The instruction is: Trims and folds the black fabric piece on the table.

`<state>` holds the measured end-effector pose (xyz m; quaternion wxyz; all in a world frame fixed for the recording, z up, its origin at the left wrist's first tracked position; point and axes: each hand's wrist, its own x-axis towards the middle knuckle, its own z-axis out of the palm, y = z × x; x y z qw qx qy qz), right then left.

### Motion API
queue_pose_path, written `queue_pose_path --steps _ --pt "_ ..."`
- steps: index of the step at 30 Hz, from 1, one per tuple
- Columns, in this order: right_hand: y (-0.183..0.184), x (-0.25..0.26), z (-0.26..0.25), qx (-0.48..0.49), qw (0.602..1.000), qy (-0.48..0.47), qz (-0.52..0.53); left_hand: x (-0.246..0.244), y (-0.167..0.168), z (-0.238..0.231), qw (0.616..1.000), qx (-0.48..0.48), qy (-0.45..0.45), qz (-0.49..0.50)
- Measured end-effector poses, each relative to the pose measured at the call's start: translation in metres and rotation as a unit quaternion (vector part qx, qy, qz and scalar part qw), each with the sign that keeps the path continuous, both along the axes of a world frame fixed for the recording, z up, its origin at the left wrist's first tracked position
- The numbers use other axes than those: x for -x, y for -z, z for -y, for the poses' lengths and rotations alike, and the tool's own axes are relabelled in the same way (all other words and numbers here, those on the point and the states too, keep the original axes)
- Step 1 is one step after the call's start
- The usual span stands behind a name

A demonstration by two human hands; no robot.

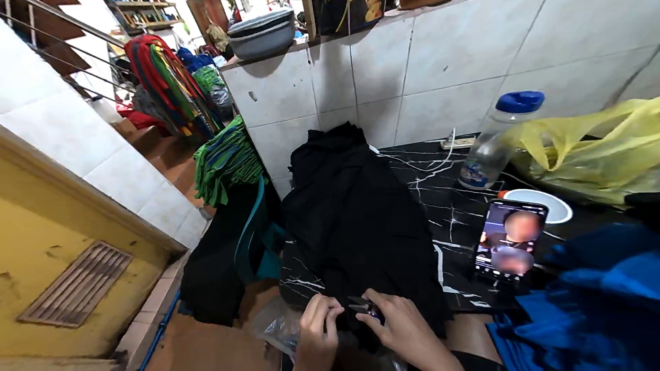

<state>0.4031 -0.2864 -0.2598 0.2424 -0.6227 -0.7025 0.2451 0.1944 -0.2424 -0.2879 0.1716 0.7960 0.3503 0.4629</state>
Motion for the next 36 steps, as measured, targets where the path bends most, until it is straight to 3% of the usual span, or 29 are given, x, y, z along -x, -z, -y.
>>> queue_pose_path --steps 4,9,14,17,19,24,29,32,36 --pt "0.004 0.0 0.001 -0.001 1.0 0.005 0.016 0.003 0.004 0.006 0.999 0.019 0.043 -0.014" --pt "0.01 -0.018 0.003 -0.028 0.994 0.094 -0.051 0.042 0.005 -0.013 0.949 0.212 0.153 -0.176" --pt "0.016 -0.017 -0.005 -0.084 0.955 0.135 -0.248 0.018 -0.017 -0.022 0.983 0.163 0.083 -0.014" --pt "0.02 -0.007 -0.013 -0.067 0.941 0.109 -0.312 -0.01 -0.025 -0.031 0.982 0.157 0.07 -0.078" --pt "0.027 -0.006 -0.017 -0.035 0.955 0.11 -0.273 -0.019 -0.017 -0.038 0.975 0.156 0.094 -0.13" --pt "0.022 -0.018 -0.006 0.007 0.981 0.06 -0.184 -0.008 -0.01 -0.041 0.988 0.107 0.083 -0.073" --pt "-0.001 -0.01 -0.005 0.036 0.999 0.015 -0.031 0.006 -0.008 -0.032 0.993 0.073 0.095 -0.015" --pt "-0.002 0.001 -0.009 0.012 1.0 0.018 0.02 0.004 -0.006 -0.025 0.988 0.084 0.125 -0.03" --pt "0.013 -0.002 -0.005 -0.083 0.994 0.071 0.008 0.024 -0.01 -0.032 0.964 0.174 0.149 -0.137"
